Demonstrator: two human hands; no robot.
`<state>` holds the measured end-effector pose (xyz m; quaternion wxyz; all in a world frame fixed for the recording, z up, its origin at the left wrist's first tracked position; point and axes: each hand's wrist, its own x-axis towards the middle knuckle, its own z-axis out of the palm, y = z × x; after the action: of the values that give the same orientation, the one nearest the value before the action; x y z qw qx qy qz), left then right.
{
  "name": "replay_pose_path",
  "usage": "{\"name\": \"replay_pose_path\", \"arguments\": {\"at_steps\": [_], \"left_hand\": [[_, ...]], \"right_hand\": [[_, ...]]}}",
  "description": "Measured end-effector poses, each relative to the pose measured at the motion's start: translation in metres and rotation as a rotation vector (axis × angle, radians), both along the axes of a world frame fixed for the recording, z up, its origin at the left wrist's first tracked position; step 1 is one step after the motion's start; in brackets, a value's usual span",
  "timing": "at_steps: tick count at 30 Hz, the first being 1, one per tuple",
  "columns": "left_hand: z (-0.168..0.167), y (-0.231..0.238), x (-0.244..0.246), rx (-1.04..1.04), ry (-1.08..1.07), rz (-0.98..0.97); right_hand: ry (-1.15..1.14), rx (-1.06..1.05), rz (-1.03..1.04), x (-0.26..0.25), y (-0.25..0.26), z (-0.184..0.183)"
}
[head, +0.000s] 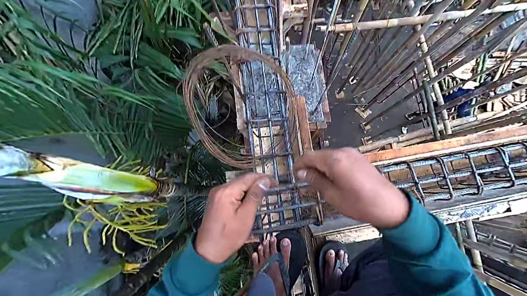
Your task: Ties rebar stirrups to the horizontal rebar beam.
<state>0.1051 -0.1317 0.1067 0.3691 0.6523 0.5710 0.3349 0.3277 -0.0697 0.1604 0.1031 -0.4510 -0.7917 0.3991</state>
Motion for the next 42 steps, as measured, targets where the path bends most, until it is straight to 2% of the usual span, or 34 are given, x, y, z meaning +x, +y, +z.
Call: {"name": "replay_pose_path", "arguments": {"at_steps": [6, 11, 15, 22, 27, 37, 42], "left_hand": [[0.002, -0.001, 0.006, -0.026, -0.025, -0.05], [0.002, 0.0, -0.001, -0.055, -0.074, 0.012], [0.004, -0.001, 0.0, -0.038, -0.018, -0.028], [0.007, -0.004, -0.006, -0.049, -0.09, 0.023], [0.005, -0.004, -0.006, -0.128, -0.153, 0.012], [0.009, -0.003, -0.004, -0.166, -0.084, -0.119], [0.013, 0.002, -0.011, -0.138, -0.1, -0.034]], "right_hand": [[-0.007, -0.001, 0.06, -0.008, -0.008, -0.003], [0.049, -0.049, -0.025, 0.016, 0.008, 0.003], [0.058, -0.043, -0.083, 0.007, -0.002, 0.006], [0.187, -0.299, -0.1, 0.026, 0.009, 0.008], [0.198, -0.185, -0.173, 0.029, 0.007, -0.003], [0.174, -0.103, -0.082, 0.014, -0.003, 0.0], [0.104, -0.12, -0.105, 0.031, 0.005, -0.002]]}}
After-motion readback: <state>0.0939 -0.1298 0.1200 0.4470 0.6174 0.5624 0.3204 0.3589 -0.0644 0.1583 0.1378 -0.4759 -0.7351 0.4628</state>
